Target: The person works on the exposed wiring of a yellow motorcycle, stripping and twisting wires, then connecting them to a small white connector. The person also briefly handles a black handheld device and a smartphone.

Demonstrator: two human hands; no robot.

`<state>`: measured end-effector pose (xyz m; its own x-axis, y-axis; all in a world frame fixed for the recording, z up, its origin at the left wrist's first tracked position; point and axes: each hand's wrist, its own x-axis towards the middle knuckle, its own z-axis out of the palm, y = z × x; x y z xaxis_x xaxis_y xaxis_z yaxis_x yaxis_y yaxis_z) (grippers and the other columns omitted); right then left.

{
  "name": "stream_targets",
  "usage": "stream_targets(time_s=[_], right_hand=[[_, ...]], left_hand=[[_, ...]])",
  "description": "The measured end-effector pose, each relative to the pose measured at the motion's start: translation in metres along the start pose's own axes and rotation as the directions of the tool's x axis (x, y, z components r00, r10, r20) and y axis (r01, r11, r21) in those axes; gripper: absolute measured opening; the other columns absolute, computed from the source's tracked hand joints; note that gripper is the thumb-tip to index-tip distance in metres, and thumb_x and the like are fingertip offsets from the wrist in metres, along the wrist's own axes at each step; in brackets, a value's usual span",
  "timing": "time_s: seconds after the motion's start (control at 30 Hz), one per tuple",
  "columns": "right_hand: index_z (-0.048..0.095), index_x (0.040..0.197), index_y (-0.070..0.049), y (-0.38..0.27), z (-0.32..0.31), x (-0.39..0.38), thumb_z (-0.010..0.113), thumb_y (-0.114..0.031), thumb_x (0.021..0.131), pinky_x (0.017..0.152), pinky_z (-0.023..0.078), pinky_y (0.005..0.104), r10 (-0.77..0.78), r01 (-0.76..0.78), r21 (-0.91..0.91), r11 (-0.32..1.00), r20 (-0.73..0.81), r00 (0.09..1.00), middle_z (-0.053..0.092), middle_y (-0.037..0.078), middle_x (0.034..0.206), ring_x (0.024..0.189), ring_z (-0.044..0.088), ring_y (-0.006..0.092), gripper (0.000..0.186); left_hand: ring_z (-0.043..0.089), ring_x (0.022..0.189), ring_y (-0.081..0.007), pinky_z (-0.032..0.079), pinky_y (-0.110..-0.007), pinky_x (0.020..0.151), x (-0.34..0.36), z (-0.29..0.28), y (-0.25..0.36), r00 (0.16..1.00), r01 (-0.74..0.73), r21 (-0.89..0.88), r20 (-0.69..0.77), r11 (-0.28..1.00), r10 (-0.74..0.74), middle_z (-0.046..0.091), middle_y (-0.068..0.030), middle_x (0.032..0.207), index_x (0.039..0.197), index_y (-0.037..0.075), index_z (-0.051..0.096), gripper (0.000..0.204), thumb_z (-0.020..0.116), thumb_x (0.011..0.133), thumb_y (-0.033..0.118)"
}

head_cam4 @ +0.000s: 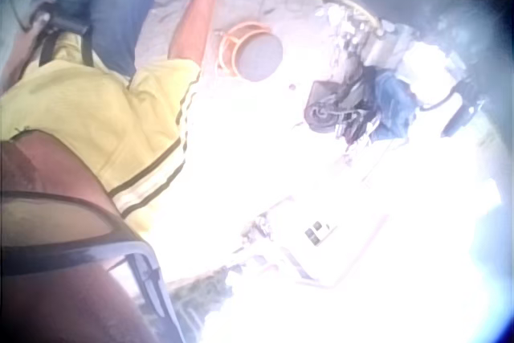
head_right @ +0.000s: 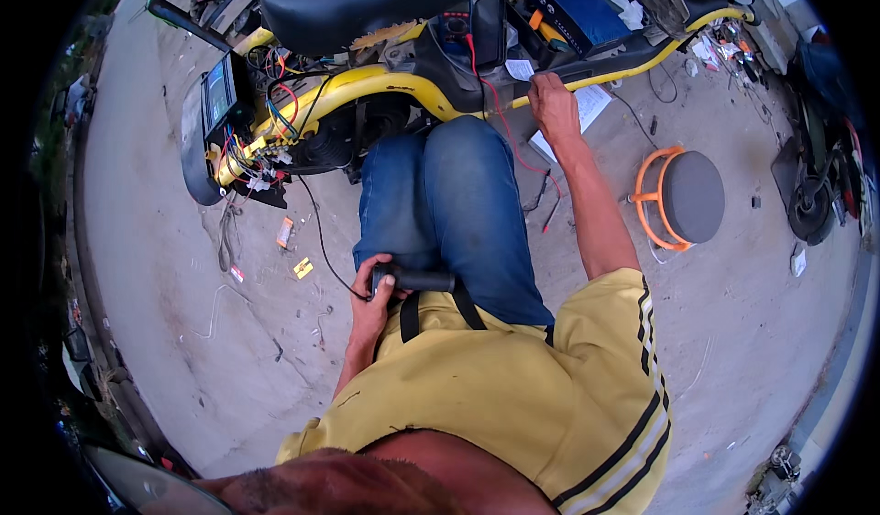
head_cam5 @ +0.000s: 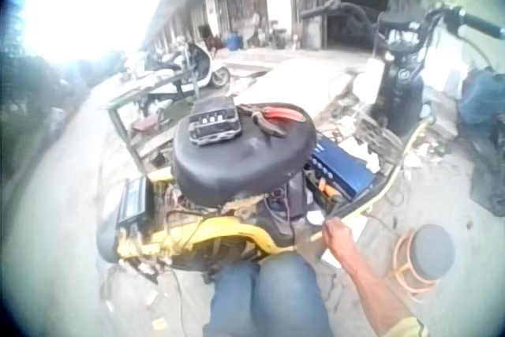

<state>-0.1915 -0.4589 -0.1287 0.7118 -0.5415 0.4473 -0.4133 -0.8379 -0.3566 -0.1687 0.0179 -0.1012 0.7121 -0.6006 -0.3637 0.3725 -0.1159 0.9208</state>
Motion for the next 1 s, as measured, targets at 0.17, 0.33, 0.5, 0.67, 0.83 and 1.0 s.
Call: stream_targets(time_s=[0.17,0.33,0.5,0.67,0.83,1.0], right_hand=[[0.076,0.101,0.002,-0.027,-0.043,-0.047,0.069,-0.008,0.100,0.082,0.061,0.0341,0.425,-0.235,0.740,0.631,-0.077,0.902,0.075,0.011,0.107,0.096,0.072,0.0183,0.013],[0.074,0.110,0.003,-0.111,-0.095,-0.074,0.073,0.001,0.096,0.093,0.060,0.0310,0.291,-0.380,0.890,0.253,0.304,0.907,0.073,0.010,0.115,0.107,0.070,0.0155,0.014],[0.073,0.119,-0.006,-0.119,-0.076,-0.075,0.071,0.000,0.094,0.089,0.057,0.0331,-0.186,0.045,0.495,0.868,0.239,0.953,0.073,0.007,0.124,0.109,0.071,0.0225,0.026],[0.072,0.120,-0.005,-0.128,-0.081,-0.073,0.072,-0.002,0.093,0.093,0.056,0.0363,-0.230,0.172,0.359,0.917,0.123,0.965,0.071,0.009,0.128,0.111,0.069,0.0284,0.027],[0.070,0.123,-0.003,-0.174,-0.109,-0.115,0.075,-0.009,0.094,0.097,0.055,0.0396,-0.052,-0.127,0.638,0.760,0.253,0.966,0.068,0.016,0.126,0.113,0.067,0.0344,0.030],[0.061,0.133,0.000,-0.230,-0.108,-0.162,0.073,-0.033,0.097,0.102,0.051,0.0467,-0.327,-0.236,0.595,0.769,0.683,0.653,0.066,0.019,0.129,0.120,0.061,0.0434,0.050]], left_hand=[[0.071,0.082,-0.0155,0.058,-0.027,0.072,-0.002,0.001,0.011,0.999,0.041,0.046,0.030,0.998,-0.042,0.068,-0.0081,0.094,0.137,0.004,0.058,0.037,0.067,0.102,0.011],[0.070,0.082,-0.0141,0.056,-0.026,0.072,0.000,0.003,0.015,0.996,0.064,0.029,0.058,0.998,-0.065,0.067,-0.0075,0.098,0.138,0.004,0.058,0.038,0.067,0.102,0.011],[0.069,0.083,-0.0153,0.057,-0.027,0.072,0.001,0.000,0.014,0.995,0.050,0.041,0.083,0.998,-0.053,0.067,-0.0093,0.100,0.138,0.001,0.056,0.038,0.065,0.101,0.008],[0.069,0.081,-0.0132,0.056,-0.026,0.072,0.001,-0.001,0.013,0.997,0.038,-0.018,0.074,0.999,-0.036,0.068,-0.0084,0.097,0.137,0.002,0.058,0.038,0.068,0.102,0.010],[0.069,0.083,-0.0159,0.056,-0.027,0.071,-0.002,-0.005,0.010,0.997,0.010,-0.019,0.082,1.000,-0.008,0.067,-0.0102,0.106,0.138,0.001,0.057,0.039,0.067,0.101,0.009],[0.067,0.083,-0.0159,0.056,-0.027,0.071,-0.002,-0.010,0.006,0.988,-0.079,-0.147,0.121,0.986,0.097,0.067,-0.0135,0.112,0.141,0.002,0.050,0.050,0.071,0.098,0.019]])
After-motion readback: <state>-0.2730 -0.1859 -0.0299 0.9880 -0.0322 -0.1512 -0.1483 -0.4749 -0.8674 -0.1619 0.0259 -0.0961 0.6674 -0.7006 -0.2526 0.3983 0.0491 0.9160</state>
